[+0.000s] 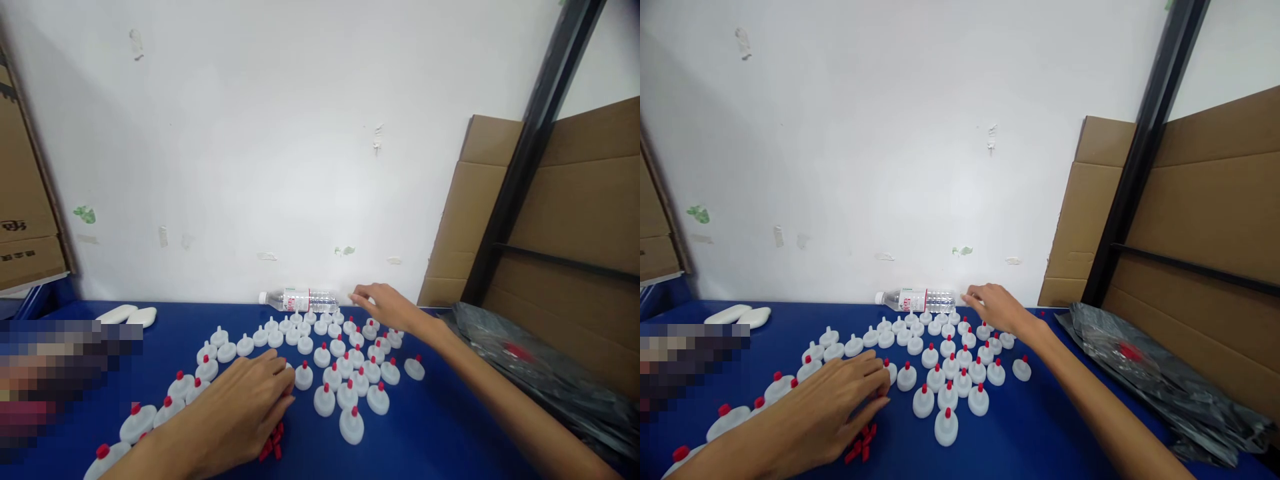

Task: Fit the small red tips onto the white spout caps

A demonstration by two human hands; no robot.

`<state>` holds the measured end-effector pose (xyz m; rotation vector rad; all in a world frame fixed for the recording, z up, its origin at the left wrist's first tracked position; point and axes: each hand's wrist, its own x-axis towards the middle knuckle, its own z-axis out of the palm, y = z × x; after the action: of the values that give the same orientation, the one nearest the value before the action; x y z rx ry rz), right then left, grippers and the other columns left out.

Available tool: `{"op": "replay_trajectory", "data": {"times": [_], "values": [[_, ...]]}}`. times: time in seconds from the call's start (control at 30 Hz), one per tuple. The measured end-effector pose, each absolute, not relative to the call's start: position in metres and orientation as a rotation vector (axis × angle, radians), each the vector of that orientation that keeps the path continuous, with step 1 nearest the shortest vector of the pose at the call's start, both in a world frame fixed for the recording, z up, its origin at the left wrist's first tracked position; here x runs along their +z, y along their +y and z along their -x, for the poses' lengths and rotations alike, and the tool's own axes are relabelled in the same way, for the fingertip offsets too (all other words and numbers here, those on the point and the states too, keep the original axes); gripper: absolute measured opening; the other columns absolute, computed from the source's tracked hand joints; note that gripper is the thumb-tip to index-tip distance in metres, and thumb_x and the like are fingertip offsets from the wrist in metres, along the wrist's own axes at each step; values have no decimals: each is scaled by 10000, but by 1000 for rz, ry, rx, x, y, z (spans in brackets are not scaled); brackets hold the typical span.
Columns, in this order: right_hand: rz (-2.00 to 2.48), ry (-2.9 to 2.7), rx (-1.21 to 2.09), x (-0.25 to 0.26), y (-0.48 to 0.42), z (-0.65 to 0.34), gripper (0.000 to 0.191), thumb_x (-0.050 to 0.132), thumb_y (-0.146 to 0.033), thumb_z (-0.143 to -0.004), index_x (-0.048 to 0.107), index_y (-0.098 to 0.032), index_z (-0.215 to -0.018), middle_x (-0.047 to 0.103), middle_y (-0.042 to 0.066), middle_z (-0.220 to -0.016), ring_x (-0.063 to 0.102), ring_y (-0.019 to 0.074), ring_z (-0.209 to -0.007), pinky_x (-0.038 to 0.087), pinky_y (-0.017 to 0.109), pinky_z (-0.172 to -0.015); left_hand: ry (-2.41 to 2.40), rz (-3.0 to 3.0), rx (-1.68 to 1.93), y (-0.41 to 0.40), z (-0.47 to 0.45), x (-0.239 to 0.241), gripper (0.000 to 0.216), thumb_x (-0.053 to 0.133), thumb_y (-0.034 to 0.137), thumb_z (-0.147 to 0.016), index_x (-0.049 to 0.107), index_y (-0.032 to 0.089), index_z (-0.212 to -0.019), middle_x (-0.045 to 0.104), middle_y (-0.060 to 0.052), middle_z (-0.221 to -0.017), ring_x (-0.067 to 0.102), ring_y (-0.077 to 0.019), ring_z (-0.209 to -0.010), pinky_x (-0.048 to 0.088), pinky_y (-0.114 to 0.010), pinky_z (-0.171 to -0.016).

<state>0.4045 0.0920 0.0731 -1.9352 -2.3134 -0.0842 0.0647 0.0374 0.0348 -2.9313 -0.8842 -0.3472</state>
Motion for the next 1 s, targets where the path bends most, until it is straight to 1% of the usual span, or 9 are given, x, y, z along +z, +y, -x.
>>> {"op": "replay_trajectory", "data": {"times": [0.17, 0.27, 0.4, 0.53, 0.6, 0.7, 0.77, 0.87, 1.0], "values": [[1593, -2583, 9, 64, 78, -373, 287, 636, -394, -1013, 653, -172, -1194, 684, 70, -1167, 688, 205, -969, 585, 414, -855, -913, 2829, -503, 41, -68, 32, 279, 354, 190, -1063, 626, 240, -1030, 676, -18, -921, 660, -220, -802, 418, -340, -646], [1505, -2615, 6, 60, 72, -365, 275, 597, -422, -1032, 675, -159, -1058, 698, 34, -992, 682, 180, -866, 565, 397, -834, -887, 2774, -601, 43, -70, 26, 298, 361, 153, -1050, 646, 242, -1067, 693, -20, -928, 679, -221, -816, 436, -326, -618], [1458, -2549, -10, 69, 69, -363, 496, 360, -453, -1108, 675, -177, -843, 649, 21, -733, 617, 179, -702, 479, 362, -770, -845, 2701, -746, 46, -72, 22, 294, 391, 134, -1033, 648, 258, -1104, 696, -23, -965, 681, -203, -833, 476, -292, -599], [1409, -2483, 12, 87, 58, -355, 363, 572, -536, -1004, 687, -193, -977, 704, 53, -898, 625, 206, -776, 419, 316, -672, -862, 2562, -920, 48, -72, 20, 329, 381, 103, -1024, 613, 254, -1203, 691, -46, -1016, 689, -202, -826, 460, -256, -523], [1350, -2495, 44, 93, 48, -345, 256, 624, -463, -995, 667, -214, -1037, 707, 41, -998, 617, 183, -791, 411, 295, -656, -864, 2509, -979, 49, -71, 20, 298, 395, 130, -1040, 603, 235, -1225, 699, -57, -1037, 705, -202, -831, 490, -255, -527], [1258, -2534, 89, 98, 32, -328, 115, 629, -321, -1015, 615, -243, -1098, 696, 5, -1043, 591, 144, -765, 404, 272, -641, -857, 2448, -1040, 49, -71, 22, 249, 419, 190, -1060, 598, 196, -1233, 729, -78, -1057, 732, -225, -887, 577, -307, -639], [1221, -2546, 94, 98, 25, -318, 197, 682, -274, -985, 570, -247, -1145, 690, -4, -1044, 581, 141, -754, 400, 270, -631, -839, 2430, -1063, 48, -71, 24, 237, 415, 203, -1067, 612, 194, -1198, 746, -73, -1039, 740, -229, -896, 600, -335, -701], [1196, -2554, 79, 96, 18, -309, 349, 743, -233, -940, 522, -241, -1210, 688, 10, -1071, 589, 144, -737, 408, 282, -631, -809, 2431, -1085, 48, -72, 26, 244, 396, 207, -1076, 627, 215, -1151, 761, -51, -1031, 758, -202, -851, 596, -293, -658], [1163, -2601, 55, 92, 15, -303, 338, 716, -237, -959, 504, -244, -1223, 705, 43, -1148, 637, 169, -765, 421, 294, -618, -743, 2468, -1097, 48, -73, 26, 265, 357, 226, -1096, 606, 225, -1185, 781, -24, -1031, 782, -158, -829, 584, -224, -625]]}}
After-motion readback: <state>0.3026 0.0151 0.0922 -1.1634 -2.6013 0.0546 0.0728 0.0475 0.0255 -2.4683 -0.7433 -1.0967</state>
